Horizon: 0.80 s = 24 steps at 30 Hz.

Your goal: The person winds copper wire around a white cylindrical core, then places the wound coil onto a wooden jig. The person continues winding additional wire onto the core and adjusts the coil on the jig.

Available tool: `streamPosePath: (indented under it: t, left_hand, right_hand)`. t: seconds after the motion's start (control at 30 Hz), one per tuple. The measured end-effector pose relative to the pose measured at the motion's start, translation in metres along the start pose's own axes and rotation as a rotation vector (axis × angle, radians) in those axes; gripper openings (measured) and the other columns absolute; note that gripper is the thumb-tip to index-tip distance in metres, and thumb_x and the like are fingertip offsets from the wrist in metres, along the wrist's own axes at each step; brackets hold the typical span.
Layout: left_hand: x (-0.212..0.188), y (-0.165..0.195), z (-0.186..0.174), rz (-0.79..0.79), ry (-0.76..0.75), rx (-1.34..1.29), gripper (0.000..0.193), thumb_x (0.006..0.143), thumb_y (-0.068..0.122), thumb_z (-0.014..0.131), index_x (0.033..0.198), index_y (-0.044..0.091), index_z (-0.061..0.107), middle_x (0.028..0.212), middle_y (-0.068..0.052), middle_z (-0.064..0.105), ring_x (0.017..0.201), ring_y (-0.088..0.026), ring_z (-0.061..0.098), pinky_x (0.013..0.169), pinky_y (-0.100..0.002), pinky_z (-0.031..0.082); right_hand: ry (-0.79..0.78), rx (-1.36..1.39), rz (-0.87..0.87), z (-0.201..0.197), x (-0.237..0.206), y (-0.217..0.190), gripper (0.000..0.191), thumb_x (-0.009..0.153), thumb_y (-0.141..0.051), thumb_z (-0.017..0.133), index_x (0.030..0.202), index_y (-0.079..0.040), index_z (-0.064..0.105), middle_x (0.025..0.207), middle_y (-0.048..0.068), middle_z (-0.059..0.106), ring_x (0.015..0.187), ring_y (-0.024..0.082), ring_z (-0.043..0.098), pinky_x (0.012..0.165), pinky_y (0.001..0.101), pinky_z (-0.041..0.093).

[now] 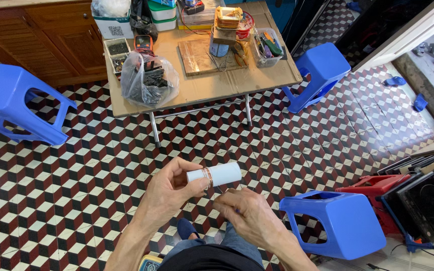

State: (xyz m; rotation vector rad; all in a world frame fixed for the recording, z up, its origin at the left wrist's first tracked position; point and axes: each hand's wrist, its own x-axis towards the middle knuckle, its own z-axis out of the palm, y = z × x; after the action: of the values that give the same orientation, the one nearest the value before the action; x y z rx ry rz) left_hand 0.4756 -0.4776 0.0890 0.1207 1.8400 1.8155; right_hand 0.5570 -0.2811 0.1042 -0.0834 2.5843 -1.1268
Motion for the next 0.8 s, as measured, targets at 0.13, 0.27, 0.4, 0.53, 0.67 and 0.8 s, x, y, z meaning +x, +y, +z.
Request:
streamPosePath:
  t: [0.13, 0.27, 0.4, 0.53, 0.67, 0.8]
  left_hand:
    - [-0.010, -0.003, -0.008, -0.063, -0.241, -0.174, 0.041, 0.076, 0.026, 0.079, 0.105, -0.001, 0.068, 0.086, -0.011, 0.075, 0.071, -0.016, 0.074, 0.066, -0.028, 0.065]
    - [-0.015, -0.004, -0.012, -0.062, -0.502, -0.091, 0.039, 0.078, 0.024, 0.081, 0.104, -0.001, 0.066, 0.086, -0.013, 0.075, 0.070, -0.014, 0.073, 0.064, -0.026, 0.063]
    - [-0.013, -0.007, -0.011, -0.061, -0.486, -0.025, 0.038, 0.078, 0.025, 0.081, 0.104, 0.000, 0.067, 0.085, -0.013, 0.075, 0.067, -0.013, 0.069, 0.060, -0.025, 0.059]
    - [-0.011, -0.011, -0.006, -0.044, -0.433, 0.062, 0.045, 0.076, 0.030, 0.079, 0.110, 0.002, 0.065, 0.084, -0.012, 0.074, 0.069, -0.014, 0.069, 0.062, -0.026, 0.057]
    - [-0.007, -0.018, -0.001, -0.075, -0.386, 0.103, 0.054, 0.076, 0.035, 0.077, 0.120, 0.006, 0.066, 0.087, -0.009, 0.073, 0.072, -0.014, 0.070, 0.064, -0.027, 0.056]
    - [-0.005, -0.029, 0.002, -0.147, -0.380, 0.142, 0.048, 0.078, 0.036, 0.074, 0.117, 0.008, 0.073, 0.085, -0.008, 0.073, 0.068, -0.014, 0.065, 0.060, -0.027, 0.052]
  right_hand:
    - [0.166, 0.096, -0.076, -0.007, 0.010, 0.013, 0.020, 0.091, -0.018, 0.069, 0.107, -0.008, 0.077, 0.092, 0.004, 0.073, 0.084, 0.016, 0.070, 0.076, 0.0350, 0.057]
    - [0.264, -0.120, -0.392, -0.022, 0.008, 0.020, 0.016, 0.091, -0.016, 0.072, 0.102, -0.007, 0.079, 0.095, 0.004, 0.078, 0.089, 0.017, 0.069, 0.085, 0.0361, 0.052]
    - [0.270, -0.173, -0.351, -0.022, 0.006, 0.015, 0.017, 0.087, -0.016, 0.076, 0.101, -0.008, 0.080, 0.093, 0.003, 0.076, 0.085, 0.019, 0.067, 0.079, 0.0357, 0.050]
    - [0.292, -0.263, -0.416, -0.021, 0.006, 0.012, 0.020, 0.084, -0.011, 0.076, 0.103, -0.010, 0.080, 0.095, 0.003, 0.072, 0.085, 0.019, 0.063, 0.079, 0.0352, 0.049]
    - [0.288, -0.364, -0.459, -0.021, 0.006, 0.015, 0.023, 0.081, -0.006, 0.075, 0.103, -0.010, 0.078, 0.095, 0.002, 0.069, 0.086, 0.019, 0.061, 0.080, 0.0362, 0.047]
    - [0.270, -0.405, -0.457, -0.015, 0.007, 0.020, 0.026, 0.076, -0.007, 0.076, 0.102, -0.012, 0.078, 0.092, 0.002, 0.068, 0.085, 0.020, 0.060, 0.080, 0.0361, 0.048]
